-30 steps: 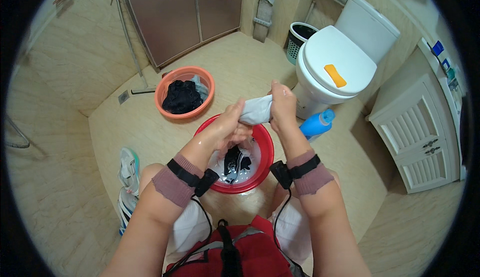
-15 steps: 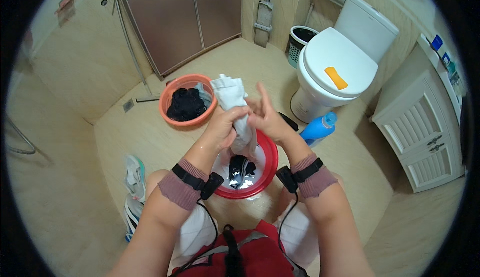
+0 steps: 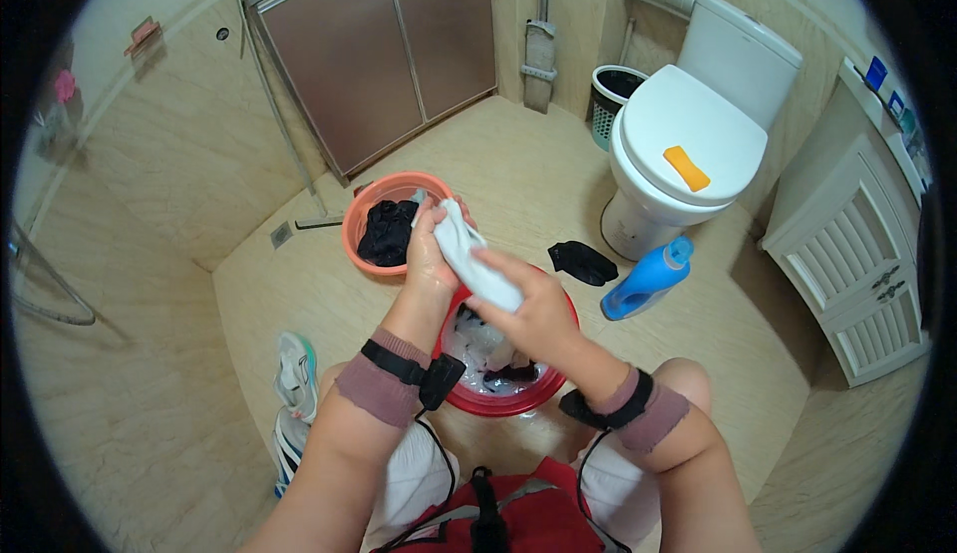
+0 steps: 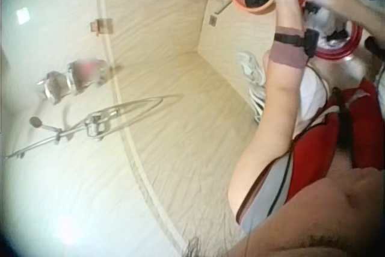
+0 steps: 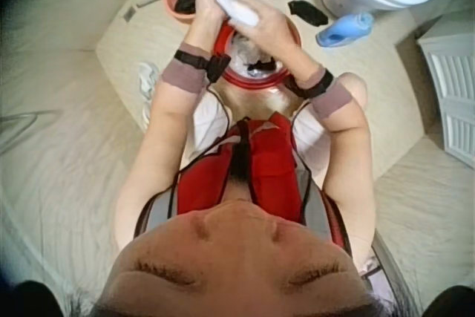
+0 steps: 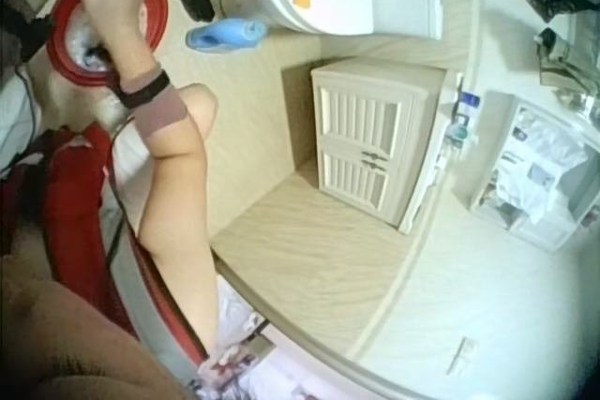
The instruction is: The person washes clothes in a basin by hand, scrubbing a white garment with soap and rinsing it in the soapy water.
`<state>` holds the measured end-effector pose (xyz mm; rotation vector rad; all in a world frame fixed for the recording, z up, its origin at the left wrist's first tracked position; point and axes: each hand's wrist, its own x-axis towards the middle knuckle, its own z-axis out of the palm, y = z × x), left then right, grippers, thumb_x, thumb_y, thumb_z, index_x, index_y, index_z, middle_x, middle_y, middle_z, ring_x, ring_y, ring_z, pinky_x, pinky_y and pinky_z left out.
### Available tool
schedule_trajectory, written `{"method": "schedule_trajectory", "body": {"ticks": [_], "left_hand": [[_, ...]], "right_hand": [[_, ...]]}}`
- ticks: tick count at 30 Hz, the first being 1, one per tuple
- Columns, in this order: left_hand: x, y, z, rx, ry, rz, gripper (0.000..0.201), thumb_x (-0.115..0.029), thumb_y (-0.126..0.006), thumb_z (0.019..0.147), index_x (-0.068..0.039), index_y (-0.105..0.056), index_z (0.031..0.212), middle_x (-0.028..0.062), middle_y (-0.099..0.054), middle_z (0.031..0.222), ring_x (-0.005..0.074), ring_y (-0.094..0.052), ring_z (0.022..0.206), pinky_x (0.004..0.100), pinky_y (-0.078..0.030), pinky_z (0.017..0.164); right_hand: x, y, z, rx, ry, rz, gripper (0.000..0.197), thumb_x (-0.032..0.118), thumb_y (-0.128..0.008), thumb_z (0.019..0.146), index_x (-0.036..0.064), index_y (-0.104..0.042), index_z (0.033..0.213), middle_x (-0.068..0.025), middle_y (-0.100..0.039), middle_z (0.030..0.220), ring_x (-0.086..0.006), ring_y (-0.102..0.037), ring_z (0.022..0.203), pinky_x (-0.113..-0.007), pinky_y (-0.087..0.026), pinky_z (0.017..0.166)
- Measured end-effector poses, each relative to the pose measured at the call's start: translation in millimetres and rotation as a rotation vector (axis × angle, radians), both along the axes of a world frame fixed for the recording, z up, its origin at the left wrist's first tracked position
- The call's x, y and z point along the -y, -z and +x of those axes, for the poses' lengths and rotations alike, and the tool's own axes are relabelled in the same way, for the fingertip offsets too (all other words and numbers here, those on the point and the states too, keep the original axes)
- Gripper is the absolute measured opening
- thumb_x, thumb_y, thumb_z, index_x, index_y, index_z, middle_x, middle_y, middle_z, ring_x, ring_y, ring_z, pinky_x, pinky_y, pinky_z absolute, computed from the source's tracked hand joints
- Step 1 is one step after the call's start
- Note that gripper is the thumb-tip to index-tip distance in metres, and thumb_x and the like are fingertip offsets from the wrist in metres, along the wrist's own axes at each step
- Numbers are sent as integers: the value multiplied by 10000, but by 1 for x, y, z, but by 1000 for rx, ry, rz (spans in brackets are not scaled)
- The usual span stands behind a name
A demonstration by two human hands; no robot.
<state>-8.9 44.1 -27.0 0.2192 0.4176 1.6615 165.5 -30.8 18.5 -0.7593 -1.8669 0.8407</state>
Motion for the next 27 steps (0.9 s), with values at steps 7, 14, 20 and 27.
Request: {"method": "schedule_trajectory", "body": {"ticks": [7, 14, 20, 27], "left_hand": [[33, 8, 66, -30, 292, -358, 208, -288, -475, 923, -120, -576, 993, 81, -640, 960, 233, -630, 857, 414, -523, 719], [21, 60, 15, 200, 619, -15, 210, -255, -425, 939, -95, -556, 976, 116, -627, 993, 245, -628, 883, 425, -527, 701], [38, -18, 66, -124, 230, -432, 216, -213, -390, 940, -79, -559, 924, 80, -622, 872, 255, -639, 799, 416, -539, 705], [30, 59, 13, 33, 491, 166, 216, -208, -395, 938, -68, -560, 932, 75, -623, 870, 259, -629, 789, 412, -530, 762]], "right_hand": [[-41, 6, -2, 263, 449, 128, 278, 341, -682, 747, 120, -682, 916, -166, -652, 711, -329, -656, 653, -408, -519, 588], [-7, 21, -27, 204, 273, 245, 253, 318, -685, 738, 126, -674, 903, -152, -657, 729, -331, -654, 656, -410, -521, 598], [-51, 24, -13, 144, 567, 67, 256, 347, -670, 756, 139, -666, 905, -143, -656, 721, -334, -650, 645, -434, -514, 570], [-4, 21, -32, 74, 332, 129, 253, 271, -715, 743, 94, -650, 912, -185, -649, 776, -355, -652, 701, -401, -520, 621]]}}
